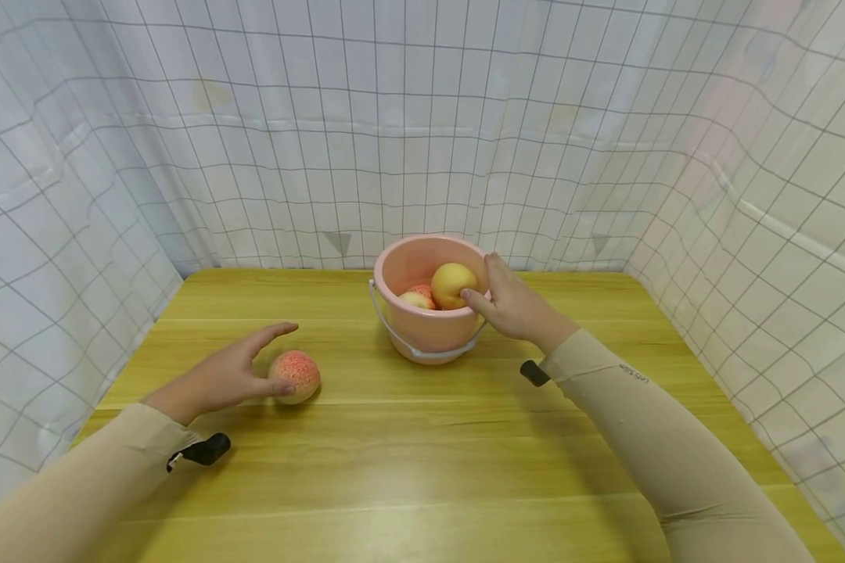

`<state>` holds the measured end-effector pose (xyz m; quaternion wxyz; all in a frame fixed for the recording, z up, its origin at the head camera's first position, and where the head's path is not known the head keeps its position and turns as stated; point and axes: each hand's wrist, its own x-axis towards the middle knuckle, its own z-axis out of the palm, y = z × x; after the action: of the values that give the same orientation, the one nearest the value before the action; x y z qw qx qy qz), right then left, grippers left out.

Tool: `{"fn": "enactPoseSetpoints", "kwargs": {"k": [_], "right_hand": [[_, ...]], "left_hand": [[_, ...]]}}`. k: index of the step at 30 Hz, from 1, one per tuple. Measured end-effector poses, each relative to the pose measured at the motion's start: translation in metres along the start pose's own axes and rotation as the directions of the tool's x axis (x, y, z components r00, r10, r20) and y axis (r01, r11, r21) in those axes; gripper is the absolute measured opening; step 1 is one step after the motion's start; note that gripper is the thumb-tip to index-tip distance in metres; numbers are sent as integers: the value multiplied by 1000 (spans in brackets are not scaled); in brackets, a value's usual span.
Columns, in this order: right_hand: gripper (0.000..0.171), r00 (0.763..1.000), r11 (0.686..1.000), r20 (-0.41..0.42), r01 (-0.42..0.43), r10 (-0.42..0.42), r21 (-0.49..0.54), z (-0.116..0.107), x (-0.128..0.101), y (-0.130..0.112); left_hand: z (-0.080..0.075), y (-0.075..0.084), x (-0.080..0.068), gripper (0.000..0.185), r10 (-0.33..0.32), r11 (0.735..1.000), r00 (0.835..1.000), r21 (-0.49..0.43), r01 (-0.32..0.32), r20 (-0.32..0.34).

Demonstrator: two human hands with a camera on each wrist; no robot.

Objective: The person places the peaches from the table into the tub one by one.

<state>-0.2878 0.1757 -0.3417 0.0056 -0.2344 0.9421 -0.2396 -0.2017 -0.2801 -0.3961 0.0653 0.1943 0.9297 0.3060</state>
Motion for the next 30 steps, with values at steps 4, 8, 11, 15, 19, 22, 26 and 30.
{"fn": "enactPoseSetpoints", "kwargs": {"k": [4,8,11,15,19,22,26,30], "right_hand": [[98,1000,1000,6,-10,10,2,0,0,0],[98,1000,1000,14,-26,26,7,0,1,0],[97,999,999,16,-32,32,15,0,0,-1],[97,999,999,16,-33,33,18,0,0,-1],[99,999,999,16,-31,30,11,0,0,0],[100,999,999,17,-31,30,9,0,0,0],[100,999,999,27,-38,37,9,0,0,0],[101,999,999,27,-38,38,14,0,0,1]], "left_hand": [[5,-5,1,99,9,1000,1000,-1,-9,20],[11,-9,3,102,18,1000,999,-16,-17,36],[14,-10,4,104,17,999,999,-29,-15,48],[16,-11,5,105,13,1000,998,-28,-11,66],[17,-12,5,102,18,999,997,-37,-15,78],[19,-13,5,100,19,998,996,-54,-14,88],[20,-13,6,98,8,998,995,-68,-1,100],[20,-12,6,95,-2,997,994,-82,12,110]]}}
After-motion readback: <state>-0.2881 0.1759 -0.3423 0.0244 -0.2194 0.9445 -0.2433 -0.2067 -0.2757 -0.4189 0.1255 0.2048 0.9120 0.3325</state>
